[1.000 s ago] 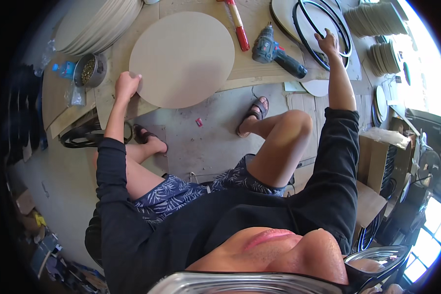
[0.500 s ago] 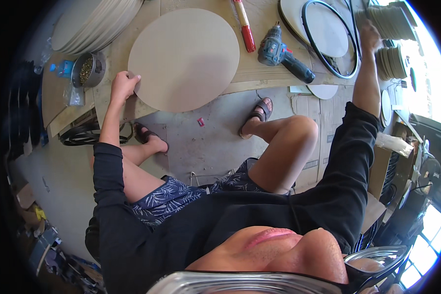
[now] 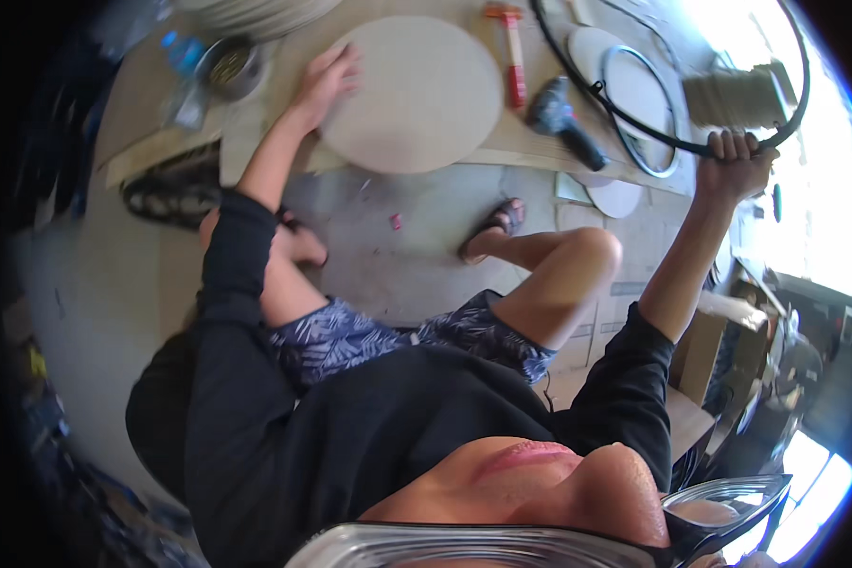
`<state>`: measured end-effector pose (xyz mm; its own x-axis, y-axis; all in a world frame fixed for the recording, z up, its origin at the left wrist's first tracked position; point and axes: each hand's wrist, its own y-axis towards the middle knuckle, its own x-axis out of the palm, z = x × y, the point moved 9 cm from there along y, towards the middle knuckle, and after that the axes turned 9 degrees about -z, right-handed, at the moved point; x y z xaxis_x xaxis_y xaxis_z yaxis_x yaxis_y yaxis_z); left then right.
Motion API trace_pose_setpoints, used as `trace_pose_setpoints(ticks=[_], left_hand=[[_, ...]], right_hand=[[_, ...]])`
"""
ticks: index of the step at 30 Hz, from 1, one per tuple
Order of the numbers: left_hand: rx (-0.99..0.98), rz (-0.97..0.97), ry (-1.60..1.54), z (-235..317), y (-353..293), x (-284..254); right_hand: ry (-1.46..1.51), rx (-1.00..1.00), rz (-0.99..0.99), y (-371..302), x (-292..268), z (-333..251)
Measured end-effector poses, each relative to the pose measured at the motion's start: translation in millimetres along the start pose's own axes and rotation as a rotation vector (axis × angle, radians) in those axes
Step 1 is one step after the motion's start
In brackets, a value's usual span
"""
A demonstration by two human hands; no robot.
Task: Fitting a black rim onto a round wooden board and securing it with screws using a power drill.
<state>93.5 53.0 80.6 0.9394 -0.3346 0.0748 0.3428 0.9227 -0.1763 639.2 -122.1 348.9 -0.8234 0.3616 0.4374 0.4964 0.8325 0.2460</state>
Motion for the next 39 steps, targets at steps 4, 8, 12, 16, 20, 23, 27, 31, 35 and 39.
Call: trace_pose_setpoints(ticks=[4,8,12,16,20,23,27,31,35,39], left_hand=[[0.136,-0.563,-0.735,74,-40,71],[0.091,-0.142,-0.836,23,-29,-2],[0.127,-0.018,-0.541,-4,-27,-62],[-0.089,0.114,-0.374,-13,-35,-69],[-0.136,0.182,-0.013,-53,-24,-120],[-0.294,0.243,0.055,-65,-16,-76],[-0.274,0.302,0.117,-72,-17,-93],[-0.332,0.324,0.245,-86,-10,-108],[-0.359,0.357,0.238,-98,-6,-111],[-0.340,0.368,0.256,-99,5,-103]], right_hand=[[0.511,0.494,-0.286,-41,50,147],[0.644,0.726,-0.358,-66,78,259],[0.435,0.768,-0.249,-80,76,318],[-0.177,0.670,-0.141,-83,61,319],[-0.636,0.636,-0.283,-73,45,346],[-0.811,0.633,-0.314,-66,-10,375],[-1.048,0.602,-0.299,-70,-9,388],[-1.127,0.597,-0.307,-77,3,383],[-1.224,0.610,-0.314,-79,6,378],[-1.314,0.552,-0.306,-72,-5,381]])
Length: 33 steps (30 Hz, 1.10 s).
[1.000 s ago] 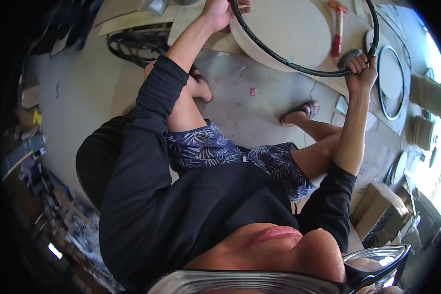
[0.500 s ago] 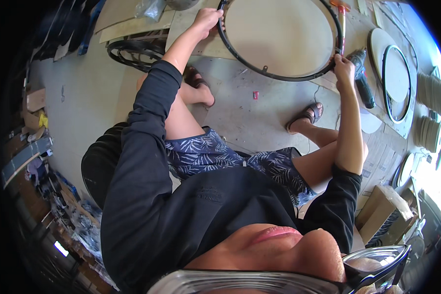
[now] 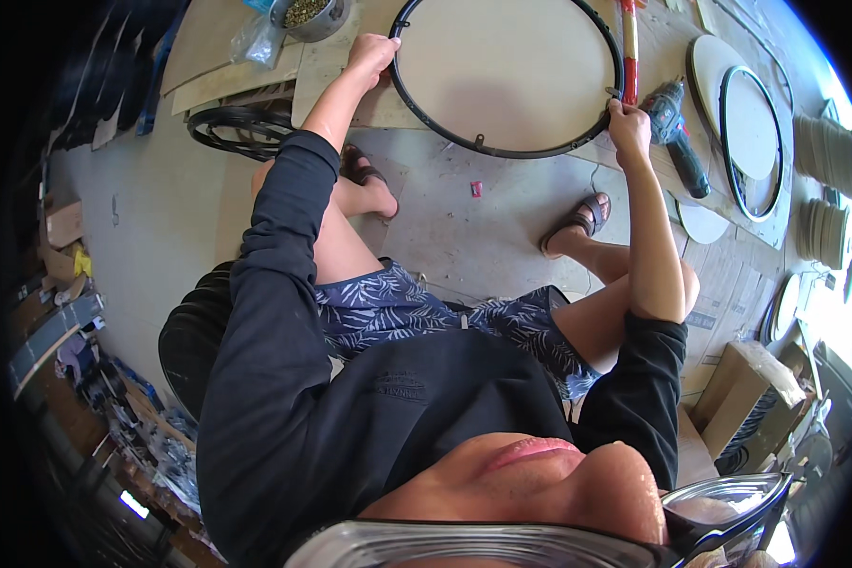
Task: Fitting a black rim onto a round wooden board and securing it with screws using a power drill.
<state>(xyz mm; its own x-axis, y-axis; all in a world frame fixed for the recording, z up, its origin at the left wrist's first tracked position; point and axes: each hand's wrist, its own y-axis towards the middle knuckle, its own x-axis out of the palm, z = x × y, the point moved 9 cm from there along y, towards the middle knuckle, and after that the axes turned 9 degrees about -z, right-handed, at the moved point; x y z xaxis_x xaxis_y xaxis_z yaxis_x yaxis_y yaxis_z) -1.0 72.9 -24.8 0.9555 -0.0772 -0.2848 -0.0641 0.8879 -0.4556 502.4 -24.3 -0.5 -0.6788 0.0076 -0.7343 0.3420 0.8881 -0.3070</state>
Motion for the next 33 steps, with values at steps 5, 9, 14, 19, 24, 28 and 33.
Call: trace_pose_setpoints(ticks=[5,9,14,19,24,28,33], left_hand=[[-0.017,-0.006,-0.030,-8,3,-1],[-0.061,-0.053,-0.106,-14,3,-1],[-0.078,-0.069,-0.060,-11,-4,2],[-0.169,-0.056,-0.194,-17,-4,-4],[-0.173,-0.032,-0.216,-16,2,-5],[-0.189,-0.083,-0.232,-14,6,-2],[-0.231,-0.205,-0.290,-21,13,8]], right_hand=[[0.094,-0.020,-0.012,0,8,4],[0.126,-0.001,-0.110,6,24,17],[0.242,0.034,-0.102,0,28,23],[0.282,0.103,-0.140,-2,25,20],[0.323,0.136,-0.152,0,25,14],[0.357,0.133,-0.116,8,22,19],[0.363,0.152,-0.126,12,21,24]])
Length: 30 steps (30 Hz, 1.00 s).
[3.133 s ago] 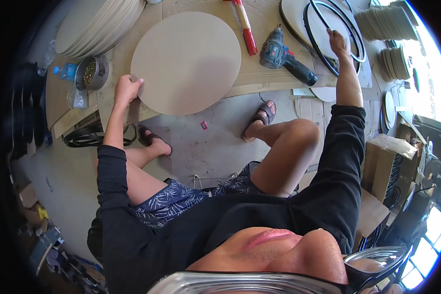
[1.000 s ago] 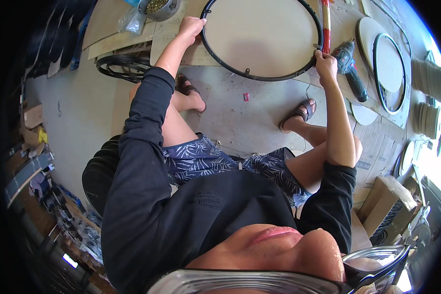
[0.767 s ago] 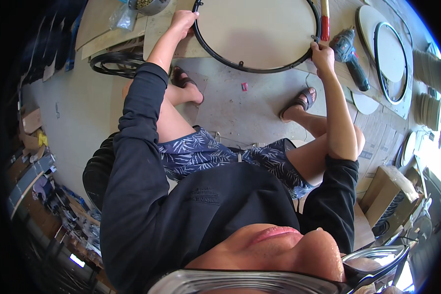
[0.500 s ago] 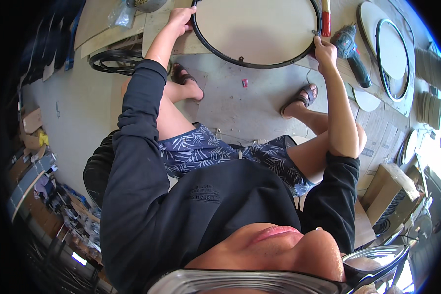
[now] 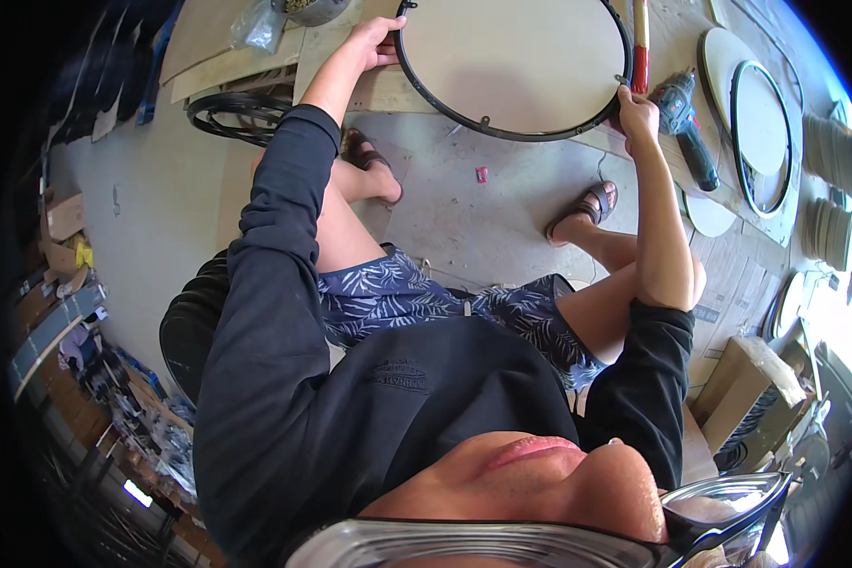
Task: Fitting a black rim onto a round wooden board and securing it with screws using a power drill.
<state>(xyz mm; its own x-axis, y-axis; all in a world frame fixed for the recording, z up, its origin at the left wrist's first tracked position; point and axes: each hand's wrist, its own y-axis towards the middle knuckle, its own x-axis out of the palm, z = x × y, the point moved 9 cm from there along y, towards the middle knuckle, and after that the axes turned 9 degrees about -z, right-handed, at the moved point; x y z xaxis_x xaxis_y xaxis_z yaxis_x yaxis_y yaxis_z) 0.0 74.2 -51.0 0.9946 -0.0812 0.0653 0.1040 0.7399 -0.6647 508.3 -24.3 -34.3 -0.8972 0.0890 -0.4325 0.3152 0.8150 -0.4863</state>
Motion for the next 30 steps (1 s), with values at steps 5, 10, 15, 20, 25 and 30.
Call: trace_pose_setpoints(ticks=[5,10,15,20,25,30], left_hand=[[0.009,0.061,0.001,-11,11,-15],[0.011,0.027,0.000,-1,4,12],[0.006,0.056,-0.030,-2,-12,2],[0.027,-0.136,-0.070,-16,-4,-5],[0.017,-0.055,-0.018,-8,-5,-21],[0.034,0.017,0.151,-2,-12,20]], right_hand=[[-0.027,-0.009,0.002,-26,8,-21],[0.141,-0.035,-0.070,-10,4,-1],[0.186,-0.013,-0.173,1,13,12],[0.245,0.001,-0.246,0,18,22],[0.197,-0.038,-0.172,-9,18,9],[0.263,-0.045,-0.142,-7,8,17]])
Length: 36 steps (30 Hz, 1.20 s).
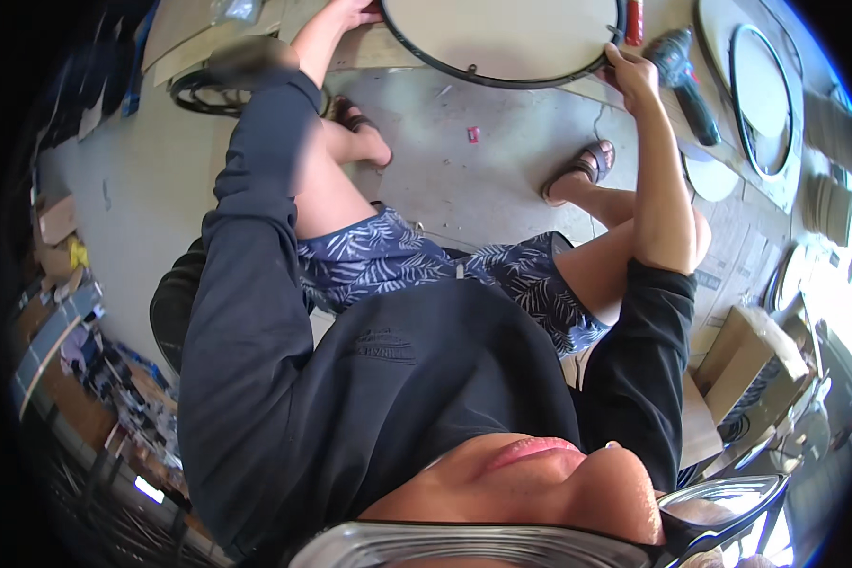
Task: Fitting a black rim onto a round wooden board and securing it with screws using a power drill.
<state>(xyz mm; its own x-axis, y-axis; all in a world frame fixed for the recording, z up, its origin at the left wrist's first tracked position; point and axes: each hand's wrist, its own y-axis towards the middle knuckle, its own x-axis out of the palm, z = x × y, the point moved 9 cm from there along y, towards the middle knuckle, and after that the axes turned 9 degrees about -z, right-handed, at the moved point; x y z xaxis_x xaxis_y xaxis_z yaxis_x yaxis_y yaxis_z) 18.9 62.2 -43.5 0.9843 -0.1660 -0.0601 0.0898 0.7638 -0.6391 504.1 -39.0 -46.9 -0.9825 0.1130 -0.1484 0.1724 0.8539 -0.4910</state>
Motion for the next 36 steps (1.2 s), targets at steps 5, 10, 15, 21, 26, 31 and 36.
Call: trace_pose_setpoints(ticks=[5,10,15,21,26,31,36], left_hand=[[0.026,0.025,0.014,-20,16,-61],[0.024,0.025,0.128,-26,45,-51],[0.190,0.050,0.164,-5,52,-38],[0.343,0.177,0.068,30,55,-74],[0.199,0.315,0.350,42,41,-53],[0.121,0.344,0.695,66,16,-9],[0.114,0.486,0.753,77,14,-28]], right_hand=[[0.019,-0.024,-0.074,-20,34,-9],[-0.323,-0.096,0.012,-32,21,-29],[-0.929,-0.178,0.117,-27,16,-54],[-1.042,-0.279,0.113,-33,50,-81],[-1.068,-0.270,0.118,-26,39,-81],[-1.088,-0.249,0.138,-26,28,-73],[-1.083,-0.237,0.171,-23,27,-81]])
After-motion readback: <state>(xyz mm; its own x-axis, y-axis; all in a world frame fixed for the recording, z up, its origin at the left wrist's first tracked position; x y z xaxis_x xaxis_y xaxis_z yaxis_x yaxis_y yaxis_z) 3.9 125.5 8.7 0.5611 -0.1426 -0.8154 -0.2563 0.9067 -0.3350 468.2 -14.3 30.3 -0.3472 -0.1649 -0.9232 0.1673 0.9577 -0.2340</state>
